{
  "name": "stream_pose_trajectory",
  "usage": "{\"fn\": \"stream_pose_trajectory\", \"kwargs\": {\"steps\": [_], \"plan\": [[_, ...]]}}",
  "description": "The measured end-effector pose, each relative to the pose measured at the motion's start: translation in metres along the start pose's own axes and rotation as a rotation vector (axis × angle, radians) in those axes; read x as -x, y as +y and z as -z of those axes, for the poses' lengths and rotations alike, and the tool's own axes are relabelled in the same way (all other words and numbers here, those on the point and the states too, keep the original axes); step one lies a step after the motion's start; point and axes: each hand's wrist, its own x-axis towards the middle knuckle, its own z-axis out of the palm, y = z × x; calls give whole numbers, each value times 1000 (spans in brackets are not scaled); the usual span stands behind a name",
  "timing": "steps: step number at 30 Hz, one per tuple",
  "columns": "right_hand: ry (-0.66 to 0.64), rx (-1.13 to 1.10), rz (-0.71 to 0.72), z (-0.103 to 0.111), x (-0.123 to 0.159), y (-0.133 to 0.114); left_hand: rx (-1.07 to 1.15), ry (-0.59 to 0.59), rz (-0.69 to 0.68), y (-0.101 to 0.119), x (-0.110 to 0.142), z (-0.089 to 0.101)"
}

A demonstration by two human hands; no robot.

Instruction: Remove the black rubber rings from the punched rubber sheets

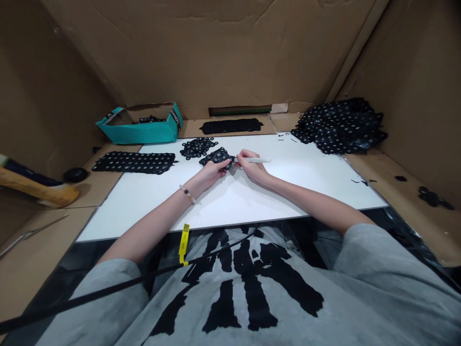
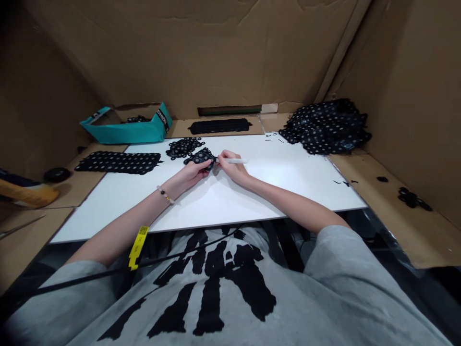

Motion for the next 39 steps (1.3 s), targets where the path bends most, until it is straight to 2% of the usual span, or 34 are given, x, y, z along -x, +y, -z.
{"fn": "stream_pose_trajectory", "kwargs": {"steps": [4, 9, 12, 17, 22, 30, 39], "plan": [[-11, -108, -52, -2, -2, 3, 24, 8, 19, 3, 0, -1], [-89, -557, -302, 0, -6, -2, 50, 47, 8, 5, 0, -1], [-132, -677, -354, 1, -5, -7, 52, 46, -22, 3, -2, 0], [-149, -639, -346, -4, -4, -5, 1, -11, -67, 1, -4, 3], [-116, -635, -316, -1, -7, -1, -164, -68, 4, 6, -3, 6], [-125, -663, -302, 0, -9, 3, -168, -53, -12, 6, -4, 5], [-108, -685, -367, -1, -9, 1, -158, -31, -12, 4, -7, 6]]}}
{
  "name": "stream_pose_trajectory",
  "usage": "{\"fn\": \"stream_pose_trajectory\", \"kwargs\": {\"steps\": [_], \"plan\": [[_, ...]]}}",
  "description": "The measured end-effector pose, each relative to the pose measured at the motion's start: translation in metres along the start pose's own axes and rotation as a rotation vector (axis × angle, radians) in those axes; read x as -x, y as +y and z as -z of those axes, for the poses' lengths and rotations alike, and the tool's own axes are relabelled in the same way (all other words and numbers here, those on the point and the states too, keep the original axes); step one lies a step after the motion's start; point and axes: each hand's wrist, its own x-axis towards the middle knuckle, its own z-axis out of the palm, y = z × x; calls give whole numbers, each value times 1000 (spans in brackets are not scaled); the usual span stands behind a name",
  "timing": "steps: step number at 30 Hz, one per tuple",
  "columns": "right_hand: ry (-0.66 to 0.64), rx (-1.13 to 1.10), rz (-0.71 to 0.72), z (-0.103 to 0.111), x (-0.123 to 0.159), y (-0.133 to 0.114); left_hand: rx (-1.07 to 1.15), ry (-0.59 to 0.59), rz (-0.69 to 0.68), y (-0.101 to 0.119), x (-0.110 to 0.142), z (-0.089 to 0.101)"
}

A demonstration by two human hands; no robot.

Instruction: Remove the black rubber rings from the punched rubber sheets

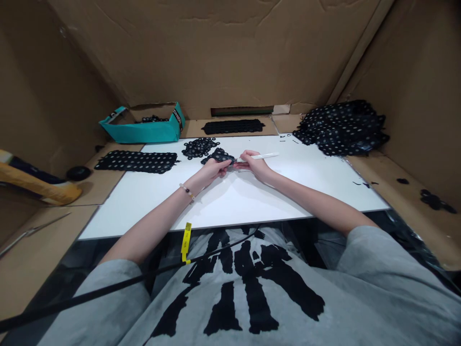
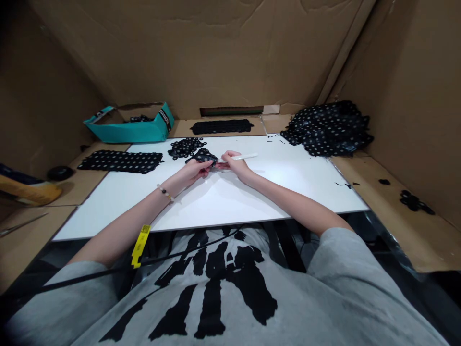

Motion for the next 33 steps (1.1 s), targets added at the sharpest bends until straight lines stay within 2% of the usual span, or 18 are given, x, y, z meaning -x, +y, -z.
{"fn": "stream_pose_trajectory", "kwargs": {"steps": [5, 12, 19, 22, 28, 33], "plan": [[-11, 81, 15, 0, -2, 6, 16, -5, -10, -3, 0, 2], [-16, 294, 138, 4, -9, 23, -40, 18, -39, -7, -3, 3], [-3, 462, 215, 3, -2, 20, -54, -23, -27, -7, -2, 7], [-3, 436, 215, 1, -1, 19, -30, -37, -9, -3, 0, 6], [29, 179, 99, -2, -4, 17, -7, -18, 40, 5, 3, 0], [40, 111, 103, -3, -3, 11, -16, -23, 25, 4, 3, -1]]}}
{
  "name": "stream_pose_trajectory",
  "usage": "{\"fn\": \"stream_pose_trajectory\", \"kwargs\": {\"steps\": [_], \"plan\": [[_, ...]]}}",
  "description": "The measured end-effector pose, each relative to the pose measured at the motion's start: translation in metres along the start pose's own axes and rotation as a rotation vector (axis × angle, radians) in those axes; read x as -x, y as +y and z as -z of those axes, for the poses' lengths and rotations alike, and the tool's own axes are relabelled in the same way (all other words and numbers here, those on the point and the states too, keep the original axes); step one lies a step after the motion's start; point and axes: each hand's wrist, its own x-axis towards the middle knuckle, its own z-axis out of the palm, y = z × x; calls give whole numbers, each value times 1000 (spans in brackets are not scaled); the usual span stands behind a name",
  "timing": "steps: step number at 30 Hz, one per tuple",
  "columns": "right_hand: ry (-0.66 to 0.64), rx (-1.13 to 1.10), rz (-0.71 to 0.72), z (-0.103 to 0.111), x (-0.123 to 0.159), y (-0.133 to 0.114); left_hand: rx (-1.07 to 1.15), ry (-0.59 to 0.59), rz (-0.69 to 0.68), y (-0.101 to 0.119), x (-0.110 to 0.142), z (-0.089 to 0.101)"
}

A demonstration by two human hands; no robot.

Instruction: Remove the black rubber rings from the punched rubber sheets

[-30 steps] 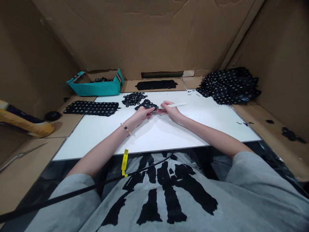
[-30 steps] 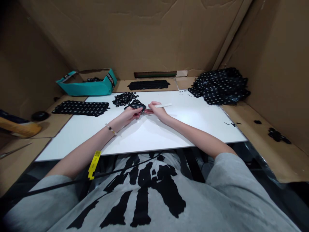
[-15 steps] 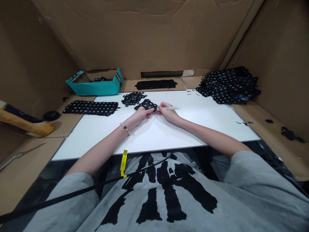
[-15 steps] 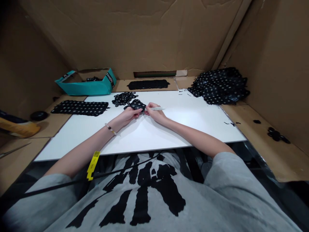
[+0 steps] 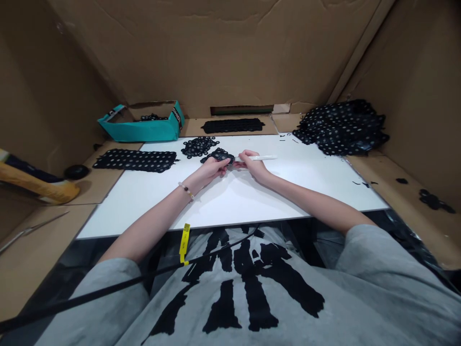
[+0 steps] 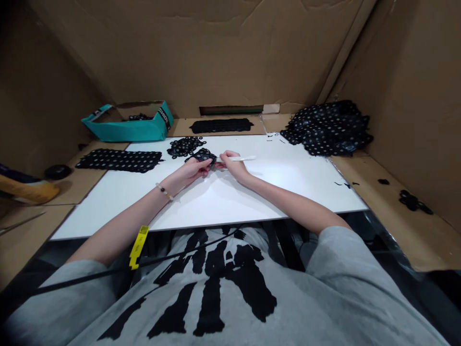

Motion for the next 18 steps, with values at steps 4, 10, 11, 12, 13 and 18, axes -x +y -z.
{"fn": "stream_pose_trajectory", "kwargs": {"steps": [4, 10, 11, 12, 13, 18], "plan": [[-4, 12, 24, 0, -1, 2, -15, 10, 3, 1, 2, -2], [-36, 263, 86, 4, -1, 9, -21, 22, -33, -3, 1, -3], [-35, 314, 97, 4, 0, 9, -24, 21, -34, -4, 0, -2], [-33, 360, 109, 5, 1, 8, -26, 19, -33, -5, -1, -1], [-31, 396, 122, 4, 2, 7, -28, 15, -32, -6, -2, 1], [-25, 461, 151, 3, 4, 3, -29, -10, -35, -9, -5, 5]]}}
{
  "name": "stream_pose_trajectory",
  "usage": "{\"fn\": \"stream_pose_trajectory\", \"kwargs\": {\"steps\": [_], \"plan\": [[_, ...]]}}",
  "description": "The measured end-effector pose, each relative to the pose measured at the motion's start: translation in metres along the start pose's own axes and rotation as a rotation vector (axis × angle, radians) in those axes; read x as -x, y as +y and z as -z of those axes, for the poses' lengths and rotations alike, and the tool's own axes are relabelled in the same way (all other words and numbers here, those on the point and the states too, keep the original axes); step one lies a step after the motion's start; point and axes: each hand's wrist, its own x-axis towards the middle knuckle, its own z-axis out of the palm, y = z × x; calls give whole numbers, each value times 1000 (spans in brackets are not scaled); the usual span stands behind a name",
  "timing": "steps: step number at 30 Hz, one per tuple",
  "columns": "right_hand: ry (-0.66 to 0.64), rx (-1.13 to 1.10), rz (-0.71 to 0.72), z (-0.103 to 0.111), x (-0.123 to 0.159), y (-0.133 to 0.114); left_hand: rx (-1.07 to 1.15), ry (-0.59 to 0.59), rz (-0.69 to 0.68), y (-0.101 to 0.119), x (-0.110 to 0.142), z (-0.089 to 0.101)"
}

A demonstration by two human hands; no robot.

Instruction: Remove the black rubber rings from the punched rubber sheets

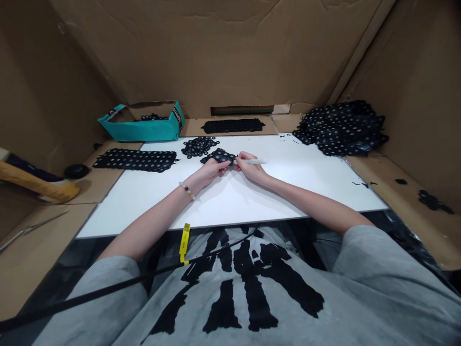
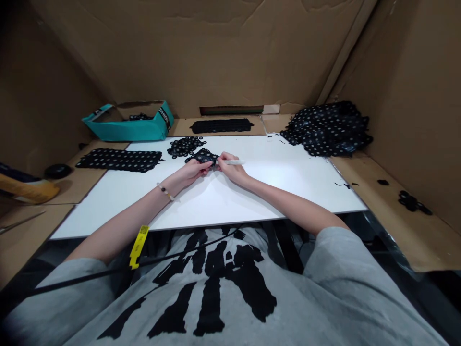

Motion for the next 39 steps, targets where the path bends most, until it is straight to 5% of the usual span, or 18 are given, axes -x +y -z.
{"fn": "stream_pose_trajectory", "kwargs": {"steps": [16, 26, 39], "plan": [[20, -8, 33, -1, -3, 4, -28, -43, 27, 8, 6, -3], [-62, -576, -330, 12, -7, -11, 120, 6, 40, 10, 6, -4], [-11, -633, -339, 3, 1, -15, -104, 53, -54, 1, 8, -12]]}}
